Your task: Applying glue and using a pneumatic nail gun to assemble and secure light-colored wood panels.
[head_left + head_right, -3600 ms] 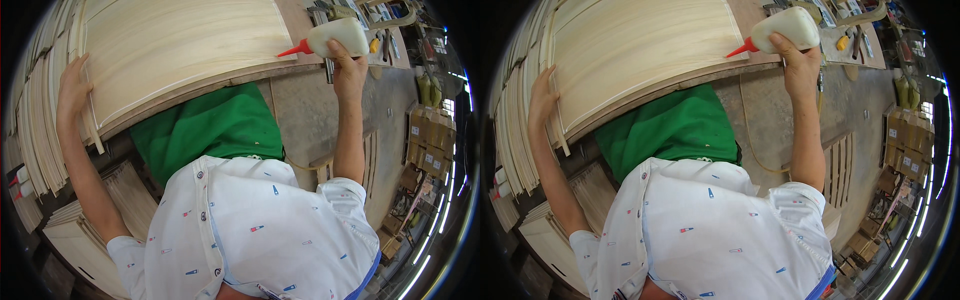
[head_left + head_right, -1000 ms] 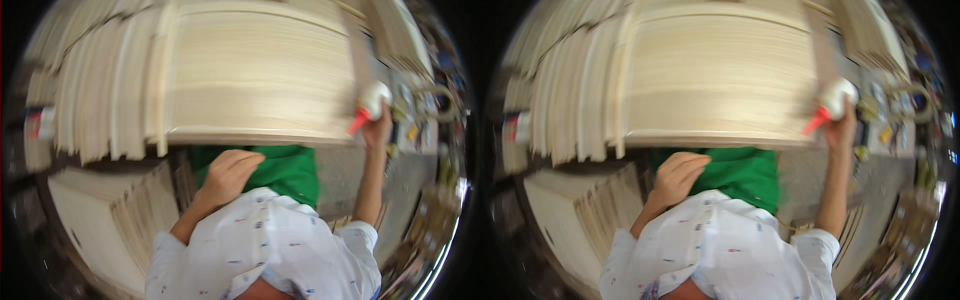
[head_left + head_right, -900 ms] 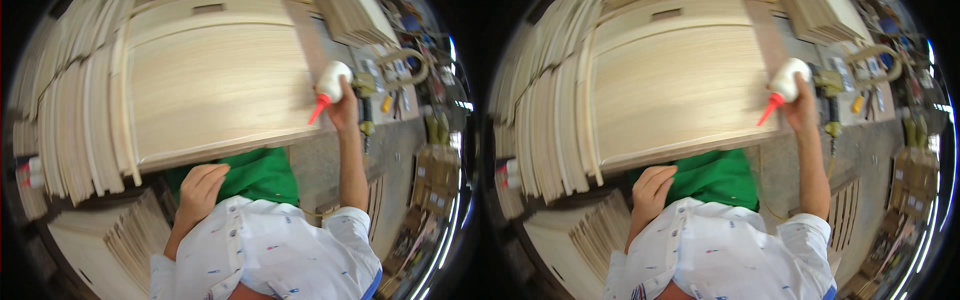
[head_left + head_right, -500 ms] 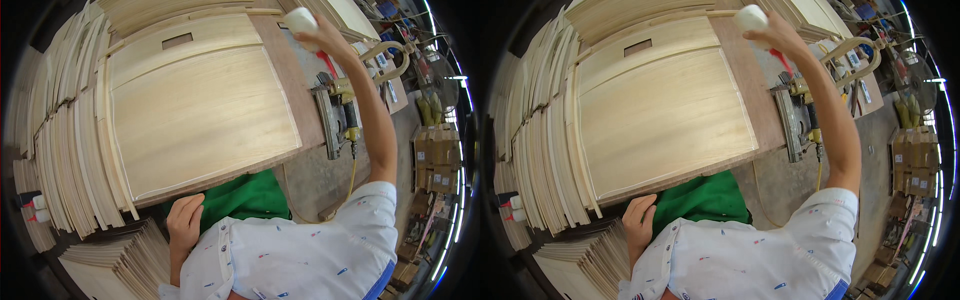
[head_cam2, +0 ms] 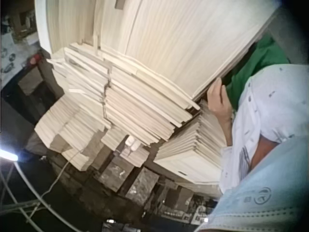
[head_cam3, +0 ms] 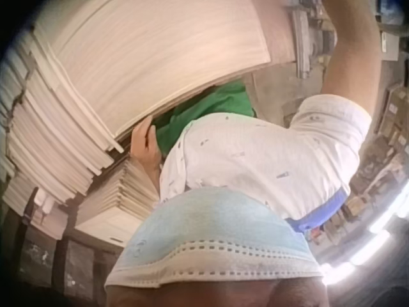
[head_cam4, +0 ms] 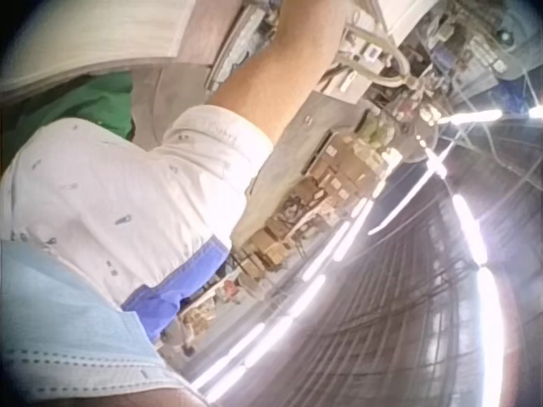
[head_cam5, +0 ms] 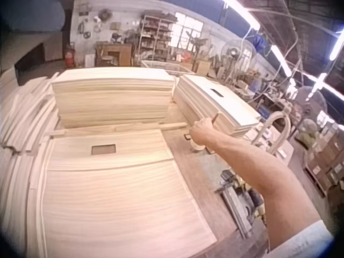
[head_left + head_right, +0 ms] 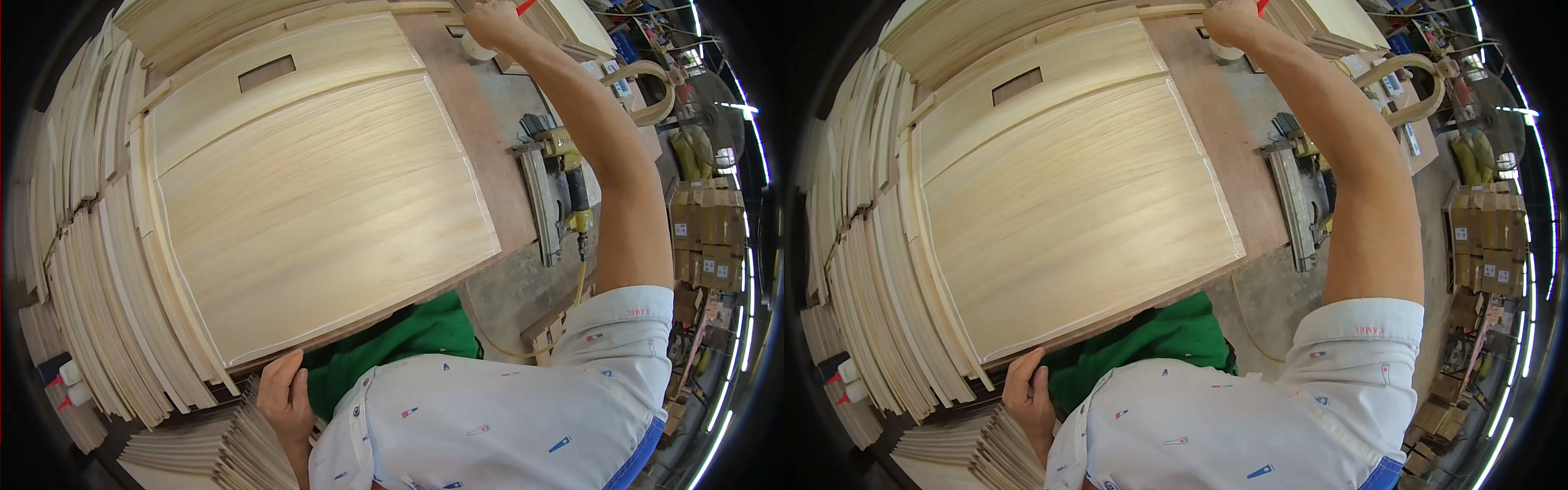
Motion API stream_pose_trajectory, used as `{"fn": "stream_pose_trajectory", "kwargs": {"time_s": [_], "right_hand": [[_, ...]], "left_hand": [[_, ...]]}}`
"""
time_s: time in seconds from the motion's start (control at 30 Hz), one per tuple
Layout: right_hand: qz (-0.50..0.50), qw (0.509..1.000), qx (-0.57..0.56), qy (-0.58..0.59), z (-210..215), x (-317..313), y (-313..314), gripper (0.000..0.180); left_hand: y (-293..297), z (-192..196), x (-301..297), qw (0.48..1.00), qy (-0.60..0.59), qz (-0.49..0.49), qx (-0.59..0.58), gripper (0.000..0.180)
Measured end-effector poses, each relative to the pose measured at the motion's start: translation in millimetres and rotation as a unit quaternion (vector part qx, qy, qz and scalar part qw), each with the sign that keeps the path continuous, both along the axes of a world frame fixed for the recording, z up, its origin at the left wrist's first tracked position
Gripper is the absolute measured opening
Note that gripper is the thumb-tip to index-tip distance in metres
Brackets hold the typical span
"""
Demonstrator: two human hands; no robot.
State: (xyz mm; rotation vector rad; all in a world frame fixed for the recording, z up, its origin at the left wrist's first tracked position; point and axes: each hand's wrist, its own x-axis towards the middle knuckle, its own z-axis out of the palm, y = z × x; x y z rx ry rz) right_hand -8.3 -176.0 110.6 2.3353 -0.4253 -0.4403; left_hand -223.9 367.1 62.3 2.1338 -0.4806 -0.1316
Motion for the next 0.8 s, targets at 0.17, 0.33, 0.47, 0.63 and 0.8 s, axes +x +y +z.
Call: {"fn": "stream_pose_trajectory", "kwargs": {"time_s": [0.17, 0.33, 0.47, 0.63, 0.8], "right_hand": [[-0.012, 0.999, -0.004, 0.032, -7.7, -0.6, -3.6, 0.026], [0.023, 0.991, -0.028, 0.130, -17.6, -32.7, -20.8, 0.035], [0.079, 0.981, -0.011, 0.179, -4.1, -50.1, 6.7, 0.042], [0.009, 0.992, 0.051, 0.114, -11.6, -65.2, -12.0, 0.041], [0.160, 0.962, 0.207, -0.081, -6.7, -78.8, 5.3, 0.039]], "left_hand": [[-1.6, 1.8, 4.8, 1.000, 0.001, -0.008, 0.000, 0.025], [-2.5, 0.5, 7.2, 1.000, 0.006, -0.005, 0.016, 0.025], [-9.3, 4.6, 9.5, 1.000, 0.013, 0.000, 0.004, 0.023], [-15.7, 10.8, 11.7, 0.999, -0.023, -0.026, -0.022, 0.022], [-5.3, 13.6, 18.3, 0.995, -0.087, -0.041, 0.005, 0.024]]}}
